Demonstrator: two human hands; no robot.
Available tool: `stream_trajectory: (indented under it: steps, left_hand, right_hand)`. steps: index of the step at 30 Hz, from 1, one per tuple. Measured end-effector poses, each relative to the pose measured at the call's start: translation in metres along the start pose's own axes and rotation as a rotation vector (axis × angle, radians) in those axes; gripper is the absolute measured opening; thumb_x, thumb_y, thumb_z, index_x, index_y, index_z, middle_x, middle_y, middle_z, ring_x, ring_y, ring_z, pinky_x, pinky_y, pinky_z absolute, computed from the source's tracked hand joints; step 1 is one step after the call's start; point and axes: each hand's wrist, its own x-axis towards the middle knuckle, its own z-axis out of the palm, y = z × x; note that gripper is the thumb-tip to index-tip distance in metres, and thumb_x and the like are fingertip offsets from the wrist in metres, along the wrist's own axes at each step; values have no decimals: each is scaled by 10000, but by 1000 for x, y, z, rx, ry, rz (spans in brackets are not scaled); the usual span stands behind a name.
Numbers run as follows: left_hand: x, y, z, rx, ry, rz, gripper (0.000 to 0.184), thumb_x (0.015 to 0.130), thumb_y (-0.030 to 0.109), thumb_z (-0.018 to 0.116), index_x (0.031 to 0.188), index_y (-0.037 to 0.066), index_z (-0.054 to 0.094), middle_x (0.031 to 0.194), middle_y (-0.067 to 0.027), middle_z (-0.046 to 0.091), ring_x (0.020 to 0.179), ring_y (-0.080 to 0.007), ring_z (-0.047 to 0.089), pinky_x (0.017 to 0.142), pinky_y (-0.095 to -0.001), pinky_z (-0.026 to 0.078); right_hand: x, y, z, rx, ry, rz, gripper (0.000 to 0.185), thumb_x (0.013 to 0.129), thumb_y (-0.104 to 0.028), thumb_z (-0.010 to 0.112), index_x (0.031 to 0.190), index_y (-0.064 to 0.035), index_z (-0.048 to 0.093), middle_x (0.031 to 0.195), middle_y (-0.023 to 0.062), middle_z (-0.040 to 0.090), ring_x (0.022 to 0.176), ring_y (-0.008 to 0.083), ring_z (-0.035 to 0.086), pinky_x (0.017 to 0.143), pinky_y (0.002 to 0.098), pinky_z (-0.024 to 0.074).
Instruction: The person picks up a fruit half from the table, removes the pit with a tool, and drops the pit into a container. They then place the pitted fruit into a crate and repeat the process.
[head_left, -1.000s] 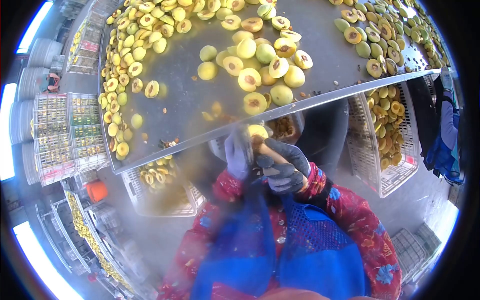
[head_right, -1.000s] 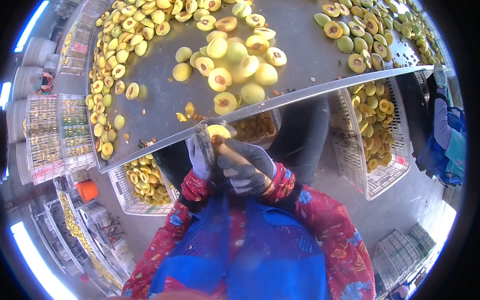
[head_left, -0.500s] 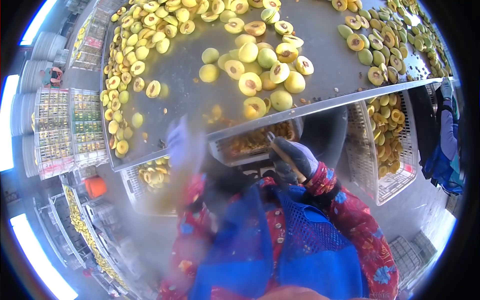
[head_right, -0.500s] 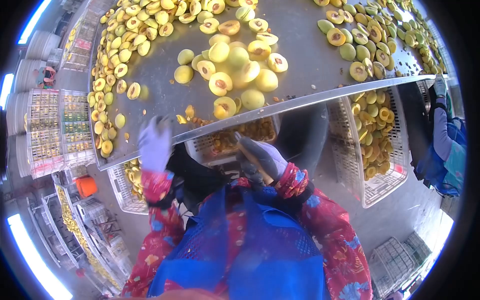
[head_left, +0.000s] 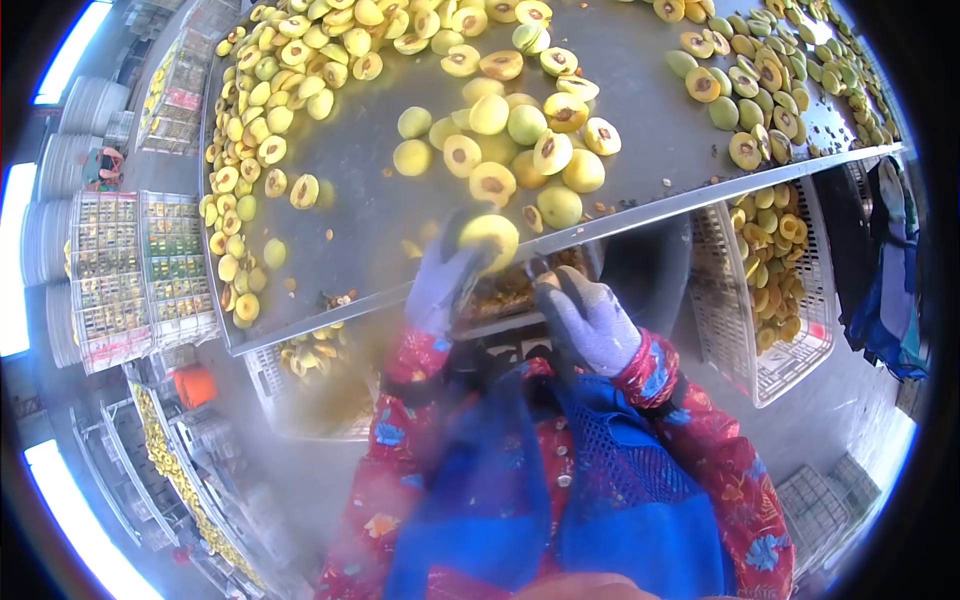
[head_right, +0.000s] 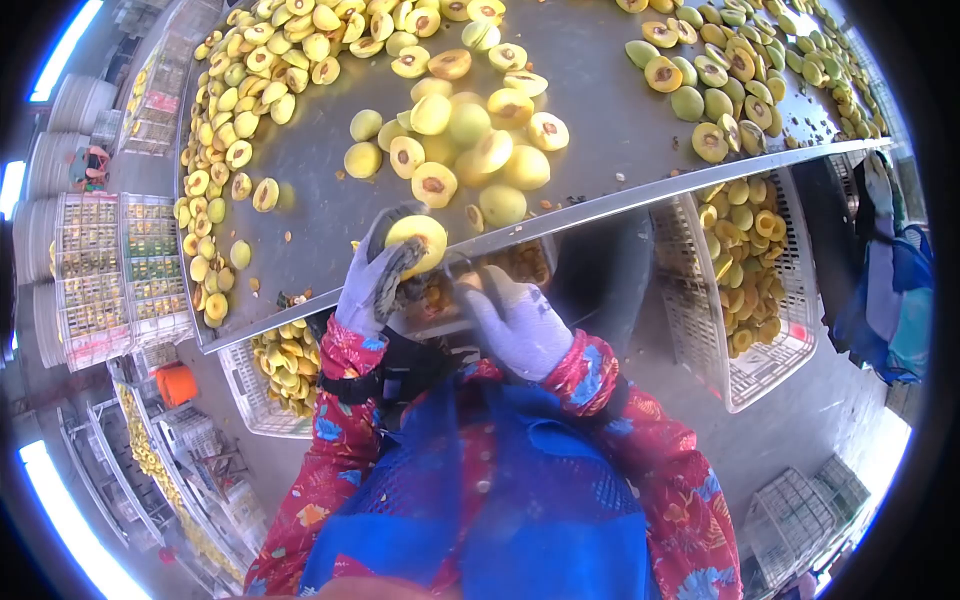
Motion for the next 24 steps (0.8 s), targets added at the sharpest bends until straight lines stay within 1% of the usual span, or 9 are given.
stream_trajectory:
  steps: [1,3,4,7,9,13,16,18,24]
  left_hand:
    - [-10,0,-1,-182,-7,-82,373,862,112,645,1205,13,538,1070,-83,619,892,-150,602,750,-237,506]
    - [-14,-35,-34,731,-138,495,399,935,170,573,1289,4,490,1154,-114,583,994,-165,580,835,-268,485]
    - [-15,-47,-44,708,-150,293,447,921,105,577,1331,-16,446,1237,-148,542,1083,-201,555,912,-310,468]
    - [-21,-32,-9,-185,-21,-99,445,947,156,525,1336,-38,432,1259,-177,524,1132,-262,541,953,-357,458]
    - [-28,-22,9,-218,50,-120,432,1027,354,401,1259,15,536,1085,-108,616,985,-199,598,851,-307,496]
    - [-36,-55,-14,930,32,547,418,1015,224,454,1327,-52,435,1238,-192,542,1067,-256,563,904,-373,470]
    - [-34,-62,0,754,141,581,339,984,171,501,1250,-39,498,1120,-176,591,953,-259,594,846,-355,487]
    - [-38,-50,16,383,189,408,296,955,126,546,1197,-43,526,1034,-154,613,888,-253,607,813,-340,498]
    - [-31,-74,1,506,57,470,367,1004,282,467,1166,-38,541,997,-115,622,860,-175,604,748,-330,514]
  right_hand:
    - [2,-2,4,-72,-3,-67,191,934,-147,550,1019,23,528,777,181,642,665,346,644,580,407,487]
    - [4,-3,12,-218,2,-199,196,922,-134,560,1020,27,506,805,203,648,700,391,637,591,433,488]
    - [4,-2,15,-164,-19,-155,216,919,-147,576,1008,26,482,787,201,648,689,381,643,587,443,486]
    - [2,-5,20,-189,-43,-47,214,927,-162,572,991,23,484,760,206,642,662,386,638,573,446,484]
    - [0,-14,22,-168,-16,-29,213,931,-163,565,987,26,485,745,225,629,637,400,627,562,459,478]
    - [0,1,30,-129,-29,-72,233,969,-210,510,967,23,496,700,187,626,537,338,617,493,414,469]
    - [6,-21,19,345,-246,422,291,1001,-265,446,940,14,506,641,99,592,464,209,568,421,317,433]
    - [4,-17,21,531,-290,511,330,1006,-310,432,938,2,514,622,49,558,450,140,523,395,264,398]
    - [-3,35,26,1811,-831,683,398,993,-421,434,981,-39,543,581,23,518,409,112,472,363,227,367]
